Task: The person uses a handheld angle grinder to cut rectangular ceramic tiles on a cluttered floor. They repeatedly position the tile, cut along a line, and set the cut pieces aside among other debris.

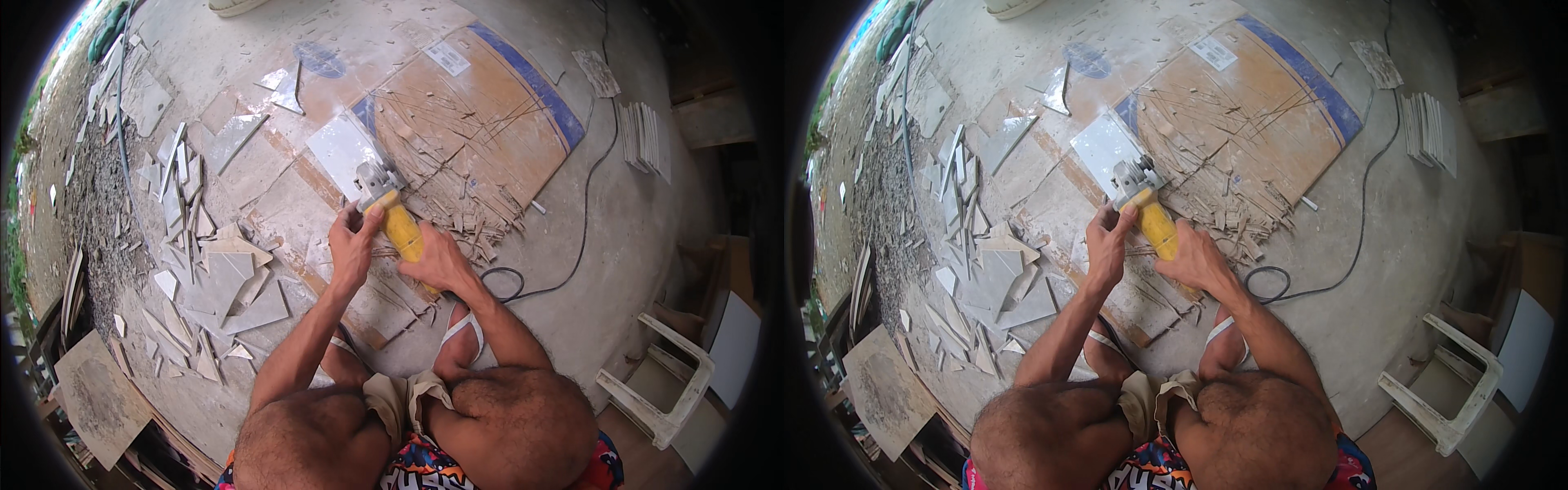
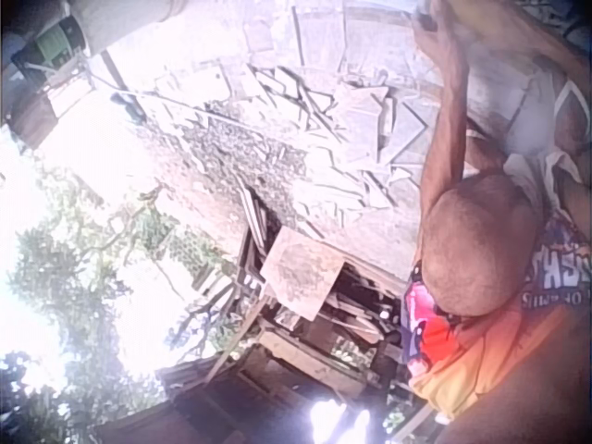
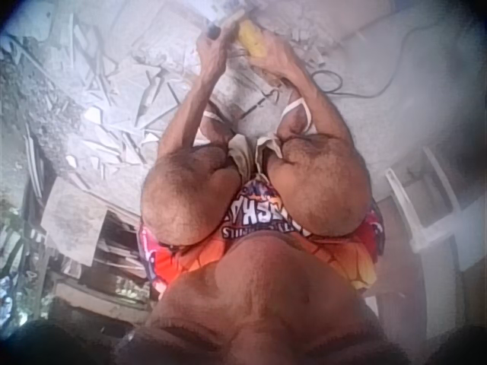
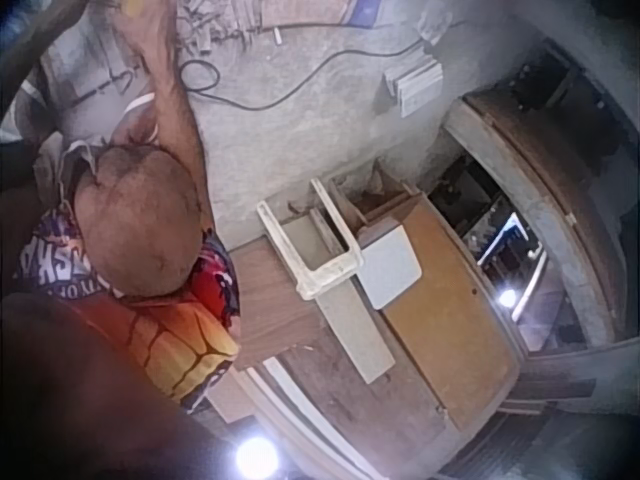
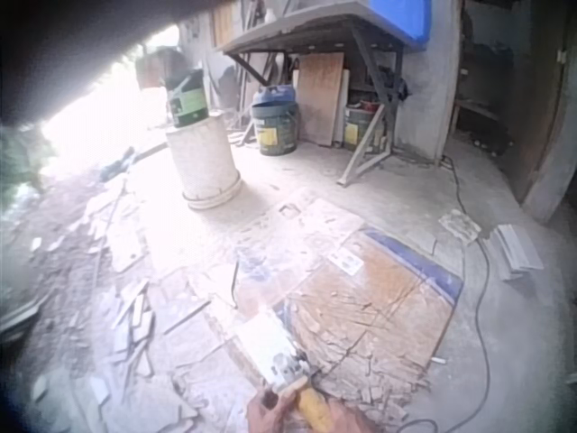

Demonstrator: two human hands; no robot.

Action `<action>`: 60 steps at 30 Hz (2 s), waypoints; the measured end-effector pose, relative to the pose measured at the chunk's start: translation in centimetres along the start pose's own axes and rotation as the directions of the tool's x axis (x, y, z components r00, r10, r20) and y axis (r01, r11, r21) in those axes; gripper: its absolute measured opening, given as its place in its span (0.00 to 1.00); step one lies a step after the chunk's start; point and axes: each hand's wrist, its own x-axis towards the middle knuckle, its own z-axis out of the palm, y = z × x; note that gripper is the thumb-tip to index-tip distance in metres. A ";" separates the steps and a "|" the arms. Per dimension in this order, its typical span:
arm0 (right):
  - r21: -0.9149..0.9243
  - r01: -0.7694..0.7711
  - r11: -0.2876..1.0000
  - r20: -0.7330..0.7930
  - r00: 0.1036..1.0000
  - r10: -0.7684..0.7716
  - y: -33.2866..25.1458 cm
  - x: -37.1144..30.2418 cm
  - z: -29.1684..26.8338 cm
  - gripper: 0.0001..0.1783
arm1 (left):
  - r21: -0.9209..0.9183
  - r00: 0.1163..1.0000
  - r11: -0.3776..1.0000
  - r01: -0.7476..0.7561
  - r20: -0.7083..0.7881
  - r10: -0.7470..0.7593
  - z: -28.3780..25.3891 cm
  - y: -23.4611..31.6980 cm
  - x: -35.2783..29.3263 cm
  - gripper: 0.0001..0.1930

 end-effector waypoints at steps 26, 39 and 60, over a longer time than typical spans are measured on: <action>-0.023 -0.038 0.999 0.024 0.999 0.038 1.3 -1.5 0.1 0.38 | 0.046 0.996 0.997 0.059 0.059 -0.062 0.2 0.2 -1.6 0.36; -0.006 -0.019 1.000 0.011 1.000 0.019 1.7 -2.4 0.2 0.34 | 0.033 0.992 0.995 0.093 0.086 -0.096 0.2 -0.4 -2.1 0.42; -0.016 0.053 0.998 0.007 0.999 -0.053 -1.6 3.4 -0.4 0.36 | -0.030 1.000 0.999 0.010 0.024 -0.009 -1.1 1.3 3.4 0.32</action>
